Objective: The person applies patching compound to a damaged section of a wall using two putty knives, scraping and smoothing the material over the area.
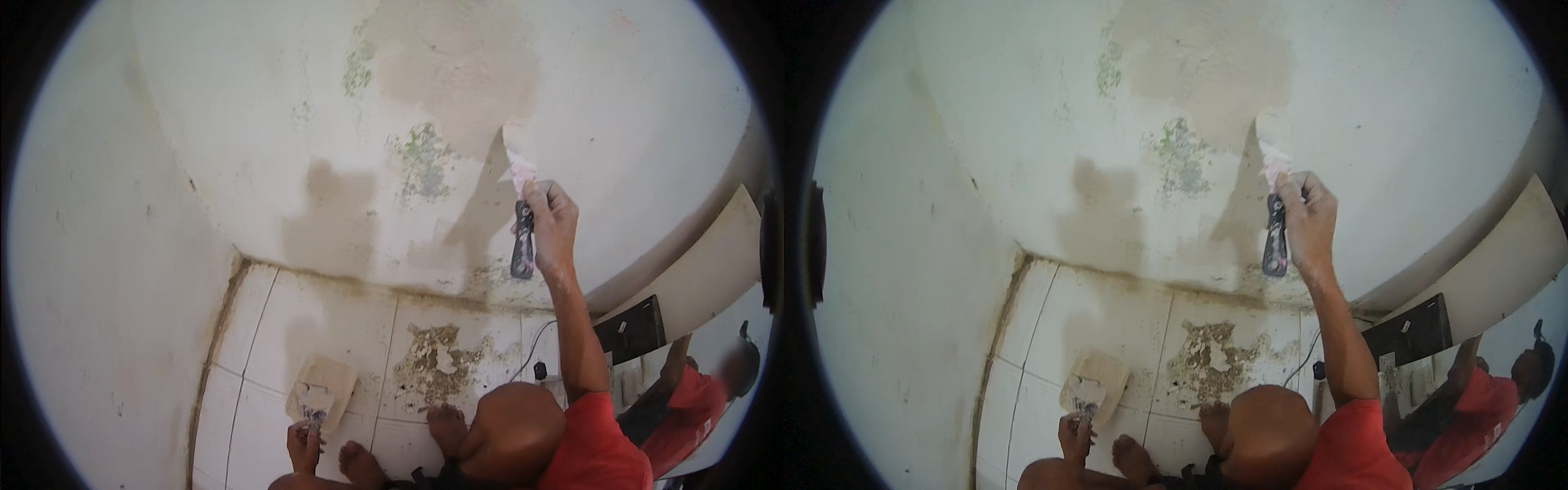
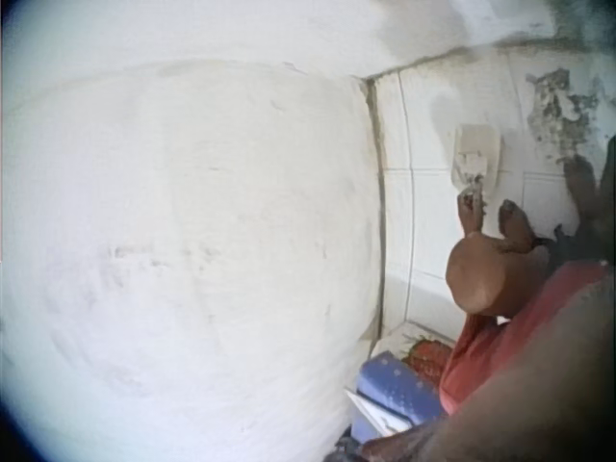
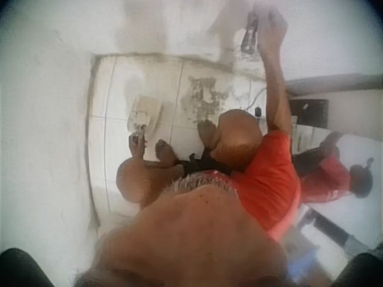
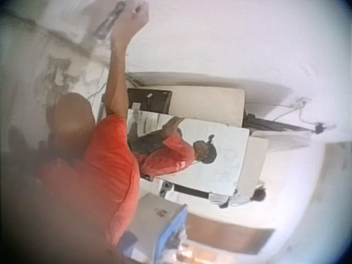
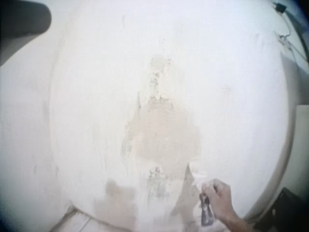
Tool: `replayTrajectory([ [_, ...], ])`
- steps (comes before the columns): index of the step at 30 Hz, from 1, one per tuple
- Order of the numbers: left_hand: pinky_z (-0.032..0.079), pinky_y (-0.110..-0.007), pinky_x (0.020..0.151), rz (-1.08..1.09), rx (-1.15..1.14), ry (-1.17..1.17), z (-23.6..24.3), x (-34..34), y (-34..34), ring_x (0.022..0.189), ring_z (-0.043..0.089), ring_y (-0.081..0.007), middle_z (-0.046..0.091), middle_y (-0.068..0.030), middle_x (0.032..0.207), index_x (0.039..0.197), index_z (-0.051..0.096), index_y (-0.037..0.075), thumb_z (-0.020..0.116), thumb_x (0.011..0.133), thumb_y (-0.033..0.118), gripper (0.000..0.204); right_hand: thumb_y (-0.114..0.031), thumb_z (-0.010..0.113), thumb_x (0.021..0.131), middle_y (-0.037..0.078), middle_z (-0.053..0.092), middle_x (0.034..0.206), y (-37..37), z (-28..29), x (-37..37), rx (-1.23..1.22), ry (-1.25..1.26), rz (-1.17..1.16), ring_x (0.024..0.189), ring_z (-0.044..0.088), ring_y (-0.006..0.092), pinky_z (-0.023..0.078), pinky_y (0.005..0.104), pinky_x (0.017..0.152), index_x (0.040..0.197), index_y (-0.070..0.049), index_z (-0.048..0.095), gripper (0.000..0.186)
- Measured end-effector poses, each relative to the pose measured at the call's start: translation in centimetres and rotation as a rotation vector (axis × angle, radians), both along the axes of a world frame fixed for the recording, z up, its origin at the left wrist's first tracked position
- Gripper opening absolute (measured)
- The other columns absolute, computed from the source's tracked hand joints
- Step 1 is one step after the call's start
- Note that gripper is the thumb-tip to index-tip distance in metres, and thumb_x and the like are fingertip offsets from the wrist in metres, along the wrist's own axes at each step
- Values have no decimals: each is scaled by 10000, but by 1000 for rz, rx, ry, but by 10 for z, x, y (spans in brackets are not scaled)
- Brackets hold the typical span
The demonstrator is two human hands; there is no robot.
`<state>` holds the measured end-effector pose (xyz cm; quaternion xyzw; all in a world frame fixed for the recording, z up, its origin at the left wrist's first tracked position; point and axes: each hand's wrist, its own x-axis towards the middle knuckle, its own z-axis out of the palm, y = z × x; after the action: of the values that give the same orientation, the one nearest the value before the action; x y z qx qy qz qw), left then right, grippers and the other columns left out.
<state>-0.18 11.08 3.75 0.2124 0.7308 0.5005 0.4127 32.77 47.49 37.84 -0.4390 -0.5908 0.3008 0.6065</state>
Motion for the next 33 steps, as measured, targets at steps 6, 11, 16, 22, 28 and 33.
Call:
replayTrajectory([
  [6,499,-252,477,37,57,-23,5,10,10,632,642,-157,634,-109,839,1148,514,13,621,917,102,270,-223,620,969,-4,533,622,-14,-95,11,-446,-46,73,475,500,77,450,249,427,814,-20,587,257],
  [11,497,-258,476,73,-9,5,16,3,3,626,632,-147,648,-107,830,1117,524,8,651,912,127,269,-214,598,980,28,567,684,-54,-148,-30,-851,253,587,496,533,107,472,268,445,996,-28,594,187],
  [16,495,-280,491,122,83,-68,19,10,11,638,621,-142,647,-99,820,1077,535,-9,618,930,140,225,-173,620,966,23,583,758,-80,-198,-59,-1051,39,828,559,545,99,474,254,501,1076,-32,594,181],
  [22,490,-272,513,75,130,-209,71,-11,29,665,619,-155,657,-111,908,1164,532,3,571,952,116,243,-176,601,969,27,617,907,-97,-219,-111,-804,-320,1121,711,573,88,486,243,611,1174,-2,641,271],
  [28,470,-243,449,10,249,-404,78,-5,33,603,615,-146,672,-131,915,1167,543,19,594,944,110,246,-150,620,952,96,610,1033,-86,-269,-135,-295,-549,1090,909,598,200,485,311,751,1241,-28,636,315],
  [33,457,-244,415,-19,269,-440,93,-5,32,555,600,-145,681,-138,910,1144,549,17,598,937,112,233,-87,667,895,102,602,1053,-76,-282,-140,-46,-606,1098,931,604,251,489,333,779,1209,-68,659,314],
])
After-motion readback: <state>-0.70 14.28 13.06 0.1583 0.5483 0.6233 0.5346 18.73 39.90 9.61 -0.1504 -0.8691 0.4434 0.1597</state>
